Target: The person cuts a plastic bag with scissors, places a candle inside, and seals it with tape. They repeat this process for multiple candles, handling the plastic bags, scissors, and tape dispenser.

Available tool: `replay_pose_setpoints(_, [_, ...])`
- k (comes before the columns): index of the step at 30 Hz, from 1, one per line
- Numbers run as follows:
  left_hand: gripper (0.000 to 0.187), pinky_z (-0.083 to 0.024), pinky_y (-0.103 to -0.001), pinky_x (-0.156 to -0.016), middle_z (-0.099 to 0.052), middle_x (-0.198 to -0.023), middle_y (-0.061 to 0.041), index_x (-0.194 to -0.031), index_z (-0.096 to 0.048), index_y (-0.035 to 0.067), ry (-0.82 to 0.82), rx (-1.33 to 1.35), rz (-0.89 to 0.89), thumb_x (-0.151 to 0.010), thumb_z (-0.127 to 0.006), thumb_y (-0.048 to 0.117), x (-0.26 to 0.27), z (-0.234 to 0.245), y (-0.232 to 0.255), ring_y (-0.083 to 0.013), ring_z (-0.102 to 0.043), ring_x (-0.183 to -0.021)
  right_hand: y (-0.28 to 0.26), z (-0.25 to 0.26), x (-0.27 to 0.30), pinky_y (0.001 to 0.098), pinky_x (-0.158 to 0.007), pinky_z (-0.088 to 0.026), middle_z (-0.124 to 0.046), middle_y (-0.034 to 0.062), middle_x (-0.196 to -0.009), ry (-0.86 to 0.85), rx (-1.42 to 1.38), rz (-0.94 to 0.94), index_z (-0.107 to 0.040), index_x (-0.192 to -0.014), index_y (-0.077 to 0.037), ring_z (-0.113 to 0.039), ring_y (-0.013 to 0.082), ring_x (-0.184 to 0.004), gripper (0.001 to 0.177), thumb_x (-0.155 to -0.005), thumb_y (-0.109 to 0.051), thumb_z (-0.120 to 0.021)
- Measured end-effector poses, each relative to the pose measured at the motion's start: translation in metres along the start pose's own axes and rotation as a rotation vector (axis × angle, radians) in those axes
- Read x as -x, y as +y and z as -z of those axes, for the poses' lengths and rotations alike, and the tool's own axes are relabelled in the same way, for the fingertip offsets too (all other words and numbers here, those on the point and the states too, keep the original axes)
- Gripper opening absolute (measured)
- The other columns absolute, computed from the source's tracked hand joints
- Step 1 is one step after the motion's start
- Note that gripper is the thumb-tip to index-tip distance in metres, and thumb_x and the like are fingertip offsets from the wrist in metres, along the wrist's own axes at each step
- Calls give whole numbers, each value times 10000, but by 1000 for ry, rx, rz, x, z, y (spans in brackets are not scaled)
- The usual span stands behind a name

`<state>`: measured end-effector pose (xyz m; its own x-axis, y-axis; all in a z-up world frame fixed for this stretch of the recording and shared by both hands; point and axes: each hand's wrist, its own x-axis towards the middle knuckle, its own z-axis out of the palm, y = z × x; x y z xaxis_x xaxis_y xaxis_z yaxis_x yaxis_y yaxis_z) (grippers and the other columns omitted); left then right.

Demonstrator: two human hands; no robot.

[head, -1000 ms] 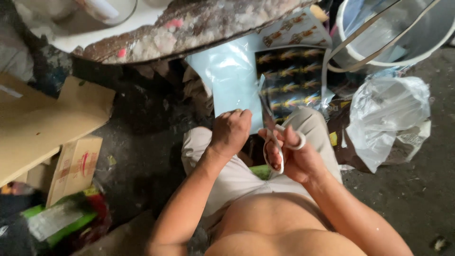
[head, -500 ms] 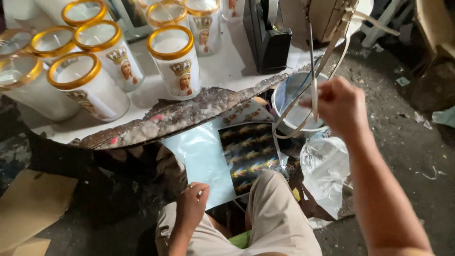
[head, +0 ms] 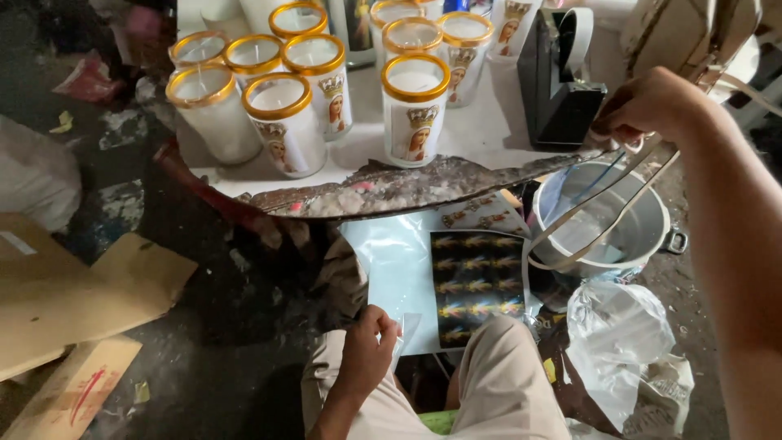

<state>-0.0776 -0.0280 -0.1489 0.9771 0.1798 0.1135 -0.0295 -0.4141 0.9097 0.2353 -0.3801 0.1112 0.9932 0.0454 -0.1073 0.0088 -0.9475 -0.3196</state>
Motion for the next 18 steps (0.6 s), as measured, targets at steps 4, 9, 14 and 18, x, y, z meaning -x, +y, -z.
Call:
replay_pose_setpoints(4, [124,-600,-290,-675,-819,-855,-86,-859,-579,102,-29,81,74,-970,-588,158,3,7,15,-175,-796,-815,49,-25,-12,454,-688,-544,-767,99,-987,409,75,143,-820,-1085,-105,-675,266,-898,181,-924,-144,-748])
replay_pose_setpoints(9, [108,-509,-268,-531,-794,-829,-12,-896,-638,118,-87,92,17,-973,-624,193,-1,-1,25,-120,-772,-764,28,-127,118,339,-593,-545,-721,153,-909,724,-110,640,-736,-999,31,-674,224,-716,86,-1041,107,-730])
replay_pose_setpoints(14, [74,-599,-346,-680,-763,-763,-81,-922,-735,125,8,-80,-129,-866,-784,135,-18,-29,19,-242,-743,-696,-12,-271,210,338,-634,-623,-763,140,-744,105,-1005,96,-777,-993,-15,-705,187,-630,172,-826,19,-798])
replay_pose_setpoints(18, [143,-574,-341,-713,-705,-838,-23,-975,-756,136,3,-113,-419,-845,-797,92,-22,-37,41,-219,-679,-718,-22,-298,235,343,-570,-613,-738,198,-761,-45,-1206,-27,-728,-1025,60,-724,231,-644,206,-877,-62,-802])
